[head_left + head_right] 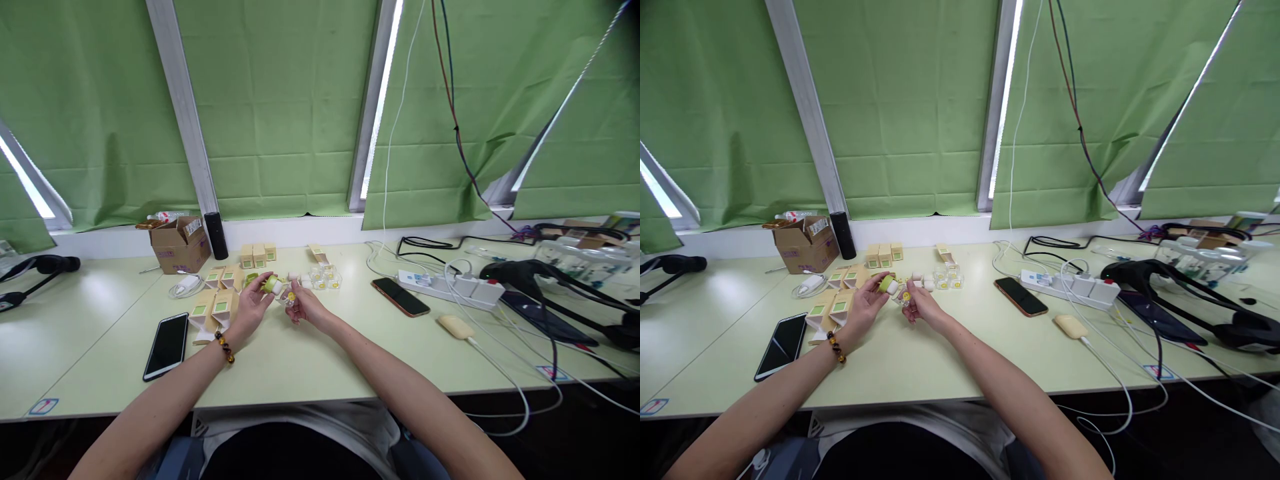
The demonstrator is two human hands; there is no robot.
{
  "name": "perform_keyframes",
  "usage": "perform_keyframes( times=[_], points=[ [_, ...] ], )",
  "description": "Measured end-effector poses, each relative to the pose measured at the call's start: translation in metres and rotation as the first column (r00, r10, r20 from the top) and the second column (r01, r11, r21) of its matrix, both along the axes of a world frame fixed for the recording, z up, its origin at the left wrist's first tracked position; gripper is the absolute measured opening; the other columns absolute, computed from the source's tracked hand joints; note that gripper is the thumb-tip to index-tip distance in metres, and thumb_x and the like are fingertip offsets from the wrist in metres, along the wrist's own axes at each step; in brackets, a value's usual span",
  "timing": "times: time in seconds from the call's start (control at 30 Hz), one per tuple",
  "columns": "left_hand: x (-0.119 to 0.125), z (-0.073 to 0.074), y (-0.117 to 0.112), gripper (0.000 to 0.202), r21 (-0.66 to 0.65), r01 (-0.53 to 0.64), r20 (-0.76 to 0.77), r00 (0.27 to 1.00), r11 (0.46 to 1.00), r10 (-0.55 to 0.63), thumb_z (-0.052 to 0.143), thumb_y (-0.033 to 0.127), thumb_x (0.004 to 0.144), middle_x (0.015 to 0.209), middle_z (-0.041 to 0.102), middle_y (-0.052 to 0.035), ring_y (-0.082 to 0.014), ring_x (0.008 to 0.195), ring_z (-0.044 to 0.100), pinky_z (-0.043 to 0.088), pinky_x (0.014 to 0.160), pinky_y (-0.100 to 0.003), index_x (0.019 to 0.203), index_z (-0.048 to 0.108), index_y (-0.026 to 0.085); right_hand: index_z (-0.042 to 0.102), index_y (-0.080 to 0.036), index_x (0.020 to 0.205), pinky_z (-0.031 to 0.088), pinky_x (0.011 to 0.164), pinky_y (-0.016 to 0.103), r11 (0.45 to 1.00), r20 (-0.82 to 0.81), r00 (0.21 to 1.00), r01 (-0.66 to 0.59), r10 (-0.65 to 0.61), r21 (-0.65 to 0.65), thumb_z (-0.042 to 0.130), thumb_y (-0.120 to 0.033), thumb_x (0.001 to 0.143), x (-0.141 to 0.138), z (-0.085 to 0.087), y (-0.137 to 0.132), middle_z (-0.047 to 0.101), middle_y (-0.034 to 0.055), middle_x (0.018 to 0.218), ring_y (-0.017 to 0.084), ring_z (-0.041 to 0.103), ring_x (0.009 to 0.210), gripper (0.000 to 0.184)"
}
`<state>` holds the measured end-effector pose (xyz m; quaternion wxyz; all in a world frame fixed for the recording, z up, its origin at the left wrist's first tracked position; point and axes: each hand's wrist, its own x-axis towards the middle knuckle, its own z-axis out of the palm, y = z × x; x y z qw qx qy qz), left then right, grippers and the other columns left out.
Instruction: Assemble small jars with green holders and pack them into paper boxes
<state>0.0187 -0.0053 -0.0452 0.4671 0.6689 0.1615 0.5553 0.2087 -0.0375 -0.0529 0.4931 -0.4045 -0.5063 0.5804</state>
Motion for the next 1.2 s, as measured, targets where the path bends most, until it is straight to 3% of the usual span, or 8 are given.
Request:
perform_keyframes(
  times=[0.2,0.6,1.0,1.1,1.2],
  points=[
    [0.000,-0.003,0.002,0.057,0.013,-0.013,-0.059,0.998,1.000,0.014,0.085,0.040,0.087,0.145,0.066,-0.0167,-0.0319,0.136,0.062,0.050,0.116,-0.047,0.138,0.068,0.020,0.060,-0.020,0.093,0.044,0.041,0.024,0.999,-0.022,0.999,-0.035,0.035,0.015,0.057,-0.098,0.078,-0.001,0.002,-0.003,0.061,-0.0003,0.051,0.014,0.053,0.041,0.080],
    [-0.002,-0.005,0.006,0.059,-0.027,-0.018,-0.110,0.994,0.999,0.015,0.091,0.042,0.080,0.141,0.071,-0.0162,-0.0327,0.134,0.064,0.048,0.115,-0.048,0.132,0.074,0.020,0.060,-0.020,0.091,0.045,0.041,0.024,0.998,-0.063,0.997,-0.056,0.055,-0.020,0.055,-0.092,0.086,-0.002,0.005,-0.008,0.063,0.0001,0.054,0.014,0.055,0.043,0.072],
    [-0.003,-0.002,0.000,0.045,0.042,0.022,-0.166,0.986,0.999,-0.015,0.083,0.042,0.090,0.141,0.071,-0.0151,-0.0316,0.134,0.064,0.050,0.113,-0.047,0.129,0.076,0.022,0.059,-0.020,0.086,0.045,0.039,0.025,0.996,-0.053,0.994,-0.092,0.091,-0.012,0.050,-0.096,0.085,-0.001,0.001,-0.004,0.063,0.0016,0.052,0.014,0.053,0.039,0.077],
    [-0.003,0.000,-0.003,0.050,0.046,0.051,-0.157,0.987,0.998,-0.043,0.080,0.043,0.092,0.142,0.069,-0.0155,-0.0313,0.135,0.063,0.049,0.114,-0.048,0.137,0.070,0.023,0.061,-0.019,0.089,0.045,0.039,0.025,0.995,-0.057,0.994,-0.095,0.094,-0.010,0.050,-0.096,0.085,-0.001,0.001,-0.004,0.063,0.0014,0.052,0.014,0.052,0.039,0.077],
    [-0.003,0.002,-0.005,0.064,0.051,0.070,-0.134,0.989,0.996,-0.063,0.079,0.041,0.094,0.146,0.066,-0.0157,-0.0300,0.137,0.061,0.048,0.114,-0.048,0.151,0.055,0.025,0.061,-0.019,0.089,0.045,0.040,0.025,0.996,-0.063,0.994,-0.091,0.090,-0.017,0.047,-0.095,0.087,-0.002,0.001,-0.005,0.063,0.0014,0.052,0.014,0.052,0.039,0.077]
  ],
)
